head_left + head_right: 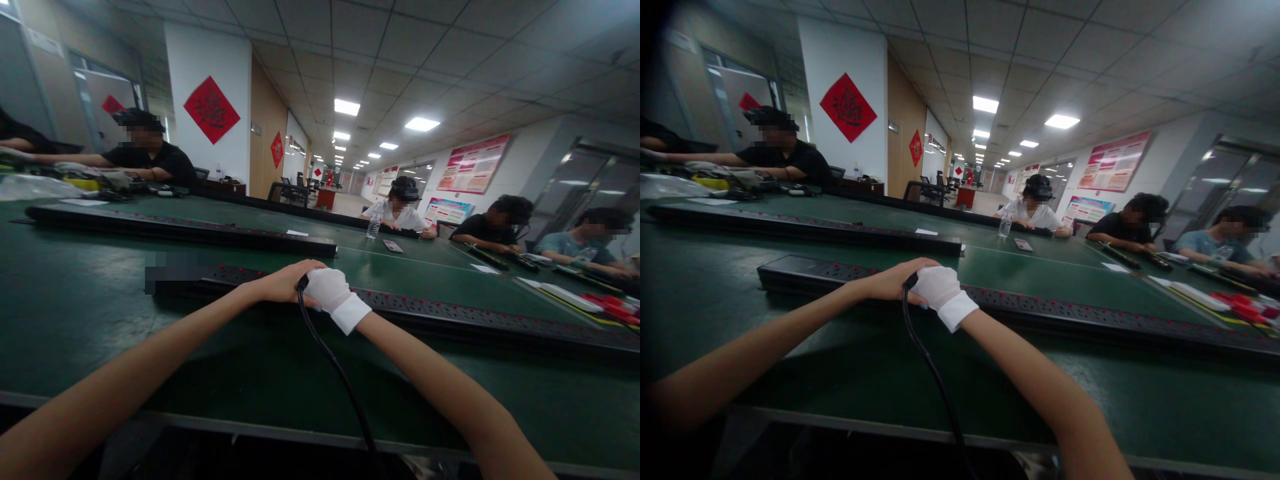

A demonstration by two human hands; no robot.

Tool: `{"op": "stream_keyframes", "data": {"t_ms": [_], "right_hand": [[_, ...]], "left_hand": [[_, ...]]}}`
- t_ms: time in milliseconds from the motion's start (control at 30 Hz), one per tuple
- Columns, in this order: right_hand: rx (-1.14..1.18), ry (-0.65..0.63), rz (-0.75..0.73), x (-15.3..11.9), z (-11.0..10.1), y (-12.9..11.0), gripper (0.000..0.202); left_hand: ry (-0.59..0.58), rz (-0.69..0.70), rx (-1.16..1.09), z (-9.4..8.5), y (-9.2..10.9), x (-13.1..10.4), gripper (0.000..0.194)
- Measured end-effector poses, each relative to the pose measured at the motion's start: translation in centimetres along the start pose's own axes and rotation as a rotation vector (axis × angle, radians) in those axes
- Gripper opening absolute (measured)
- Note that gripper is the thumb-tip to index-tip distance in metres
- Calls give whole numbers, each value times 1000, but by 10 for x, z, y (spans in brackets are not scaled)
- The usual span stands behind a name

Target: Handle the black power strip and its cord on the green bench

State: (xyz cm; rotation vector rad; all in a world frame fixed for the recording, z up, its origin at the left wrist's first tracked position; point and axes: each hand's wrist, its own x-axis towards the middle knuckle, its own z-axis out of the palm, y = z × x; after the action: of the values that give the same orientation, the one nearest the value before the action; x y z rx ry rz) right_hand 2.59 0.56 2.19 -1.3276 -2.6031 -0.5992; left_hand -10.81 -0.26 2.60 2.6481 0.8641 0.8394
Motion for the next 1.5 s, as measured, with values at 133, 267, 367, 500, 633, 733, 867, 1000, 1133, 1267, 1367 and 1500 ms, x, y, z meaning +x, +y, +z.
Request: {"op": "stream_keyframes", "data": {"t_ms": [133,267,367,500,633,733,867,1000,1133,1267,1367,1500], "right_hand": [[2,6,-2,1,2,0,30],[-11,-5,0,2,2,0,30],[-11,-21,11,2,1,0,29],[-22,-32,18,0,-1,-1,29],[-14,-20,10,-1,-2,0,29],[-9,-8,7,-1,-1,0,29],[-16,-5,13,0,-1,-1,29],[-27,-34,18,0,-2,-1,30],[-41,-38,24,-1,-4,-2,31],[-44,-35,2,-3,-6,-1,30],[-46,-49,4,-2,-5,-2,29],[-33,-26,19,1,-2,-2,28]], "left_hand": [[-3,-3,-2,0,-1,0,70],[-2,12,0,0,-1,0,69],[-2,18,-3,0,0,0,68],[-1,15,-4,0,1,0,69],[-2,22,5,0,0,0,68],[5,34,6,0,-2,0,69],[2,33,8,0,-2,0,68],[3,26,5,0,0,0,68],[4,28,18,0,0,-1,68],[-2,22,20,1,-1,-1,68],[-1,19,24,1,-1,0,68],[2,25,32,1,-1,0,68]]}}
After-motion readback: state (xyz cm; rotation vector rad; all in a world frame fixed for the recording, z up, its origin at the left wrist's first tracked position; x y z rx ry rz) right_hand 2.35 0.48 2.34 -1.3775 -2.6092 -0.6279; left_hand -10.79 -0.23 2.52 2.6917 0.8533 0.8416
